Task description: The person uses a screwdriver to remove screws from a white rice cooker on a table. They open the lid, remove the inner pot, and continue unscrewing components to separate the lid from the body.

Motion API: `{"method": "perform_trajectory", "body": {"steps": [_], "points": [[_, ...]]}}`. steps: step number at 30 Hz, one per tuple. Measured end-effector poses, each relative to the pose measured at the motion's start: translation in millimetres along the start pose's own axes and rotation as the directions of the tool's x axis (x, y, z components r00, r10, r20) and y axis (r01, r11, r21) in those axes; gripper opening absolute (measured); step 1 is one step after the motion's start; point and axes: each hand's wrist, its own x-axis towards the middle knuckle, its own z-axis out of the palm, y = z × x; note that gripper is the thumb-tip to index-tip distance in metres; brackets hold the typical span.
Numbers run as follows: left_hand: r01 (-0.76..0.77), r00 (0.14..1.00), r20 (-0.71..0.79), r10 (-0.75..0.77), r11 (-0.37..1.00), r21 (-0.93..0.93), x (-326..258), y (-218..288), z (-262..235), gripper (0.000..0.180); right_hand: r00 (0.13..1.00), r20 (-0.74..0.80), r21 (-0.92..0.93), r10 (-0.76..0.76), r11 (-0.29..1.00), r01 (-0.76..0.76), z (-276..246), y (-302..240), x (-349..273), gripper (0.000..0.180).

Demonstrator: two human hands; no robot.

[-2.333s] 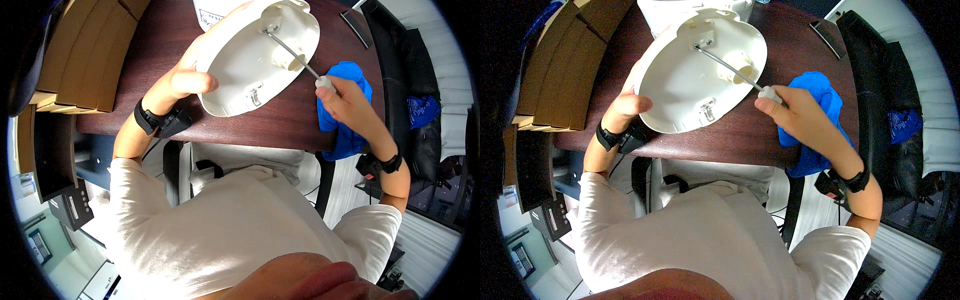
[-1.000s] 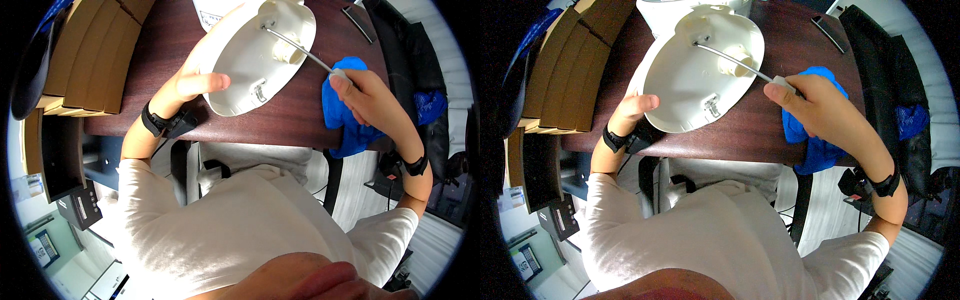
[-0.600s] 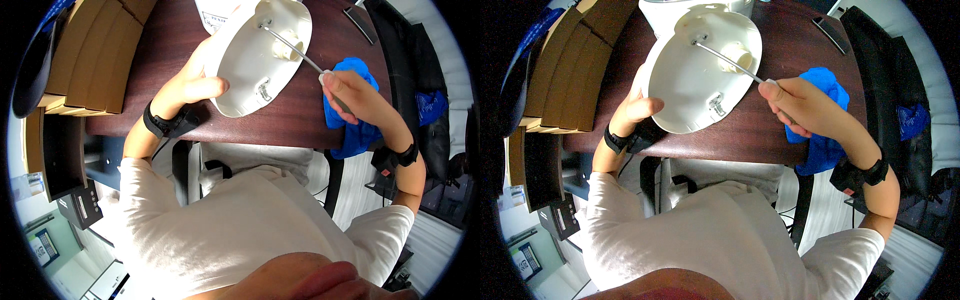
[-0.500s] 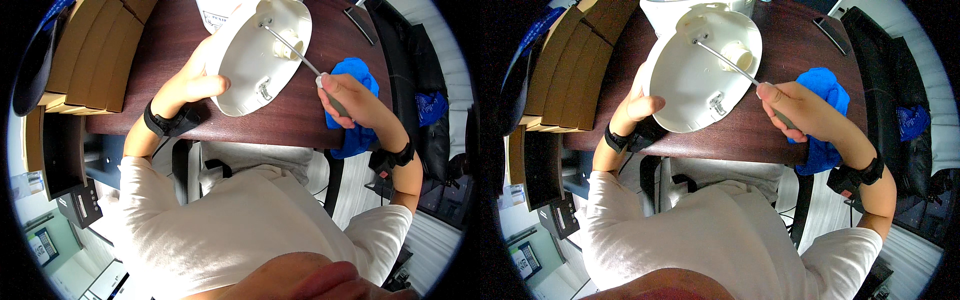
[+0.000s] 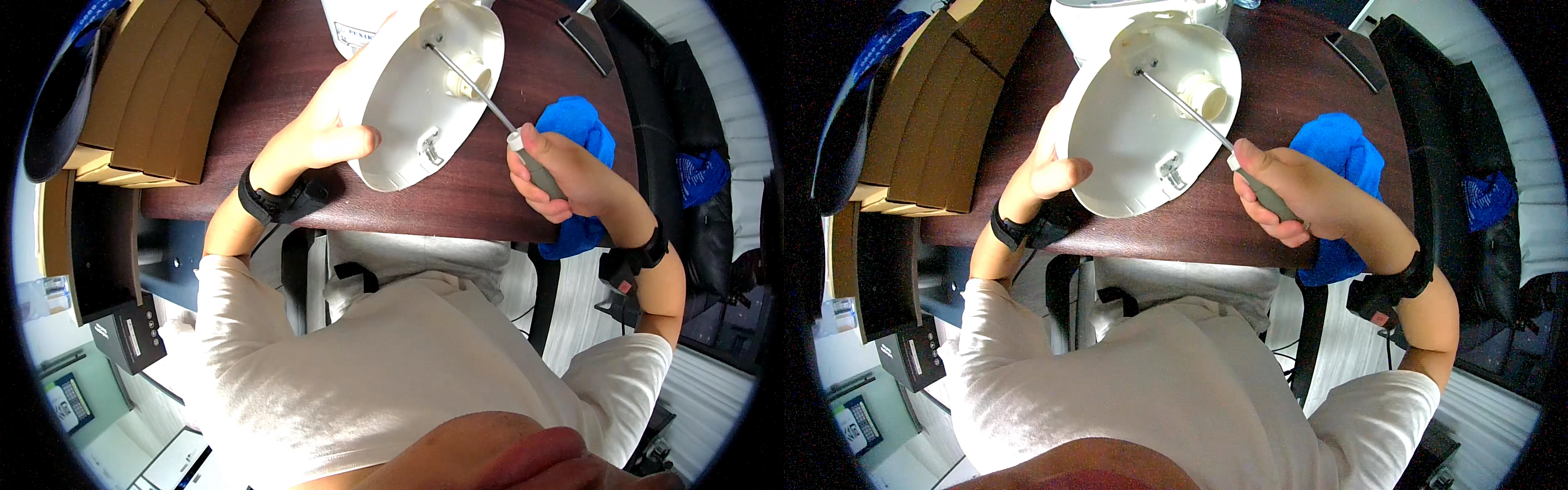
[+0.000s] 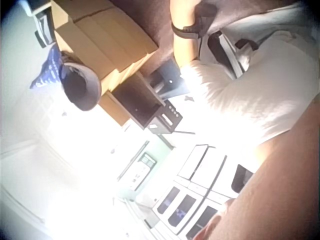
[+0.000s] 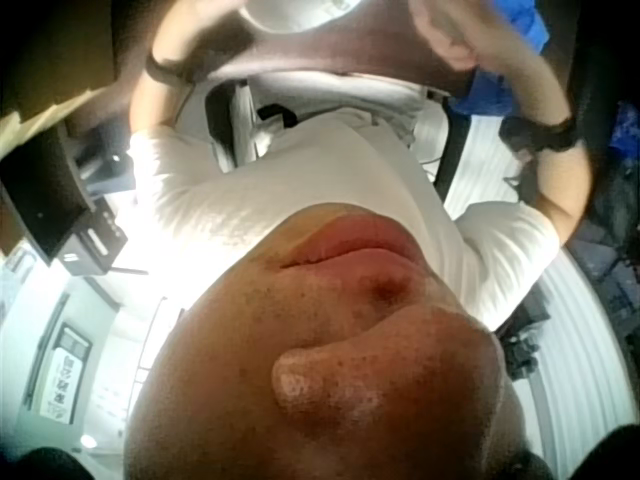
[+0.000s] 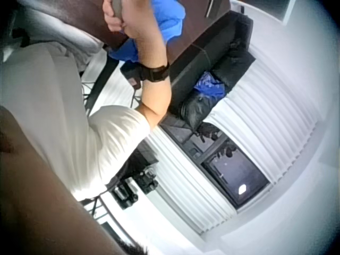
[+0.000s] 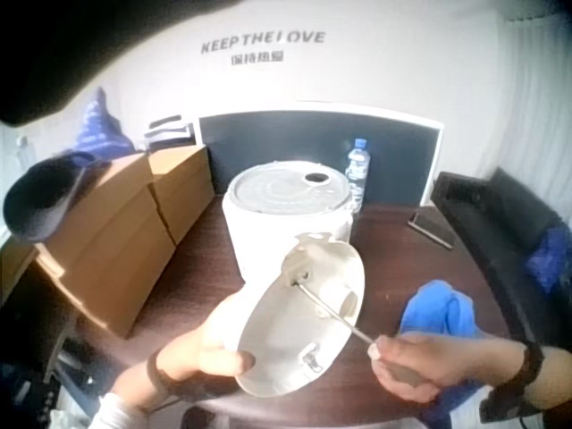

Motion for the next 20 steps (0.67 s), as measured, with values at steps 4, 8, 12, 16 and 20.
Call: {"method": "perform_trajectory", "body": {"steps": [4, 8, 12, 16, 20], "points": [[0.026, 0.997, -0.066, -0.026, 1.000, -0.003, 1.8, 5.3, 4.4, 0.090, 0.998, 0.008, -0.022, -0.055, 0.998, 0.055, 0.9, 7.2, 3.8, 0.055], [-0.012, 0.989, -0.144, 0.014, 1.000, 0.014, 8.8, 3.1, 7.4, 0.095, 0.981, -0.154, -0.239, -0.120, 0.968, 0.080, -2.6, -6.1, -2.3, 0.049], [-0.146, 0.987, -0.074, 0.142, 0.987, -0.060, 11.2, -2.8, 1.8, 0.088, 0.954, -0.244, -0.535, -0.171, 0.845, 0.015, -5.9, -28.6, -19.0, 0.035], [0.238, 0.969, -0.019, -0.246, 0.951, -0.195, -0.2, 0.2, -7.3, 0.078, 0.788, -0.248, -0.918, -0.564, 0.396, -0.006, -3.3, -34.9, -32.5, 0.021], [0.336, 0.933, 0.018, -0.359, 0.854, -0.397, 4.9, -29.7, -12.9, 0.075, 0.723, -0.151, -0.986, -0.674, 0.151, -0.065, -10.0, -32.6, -43.6, 0.021]]}}
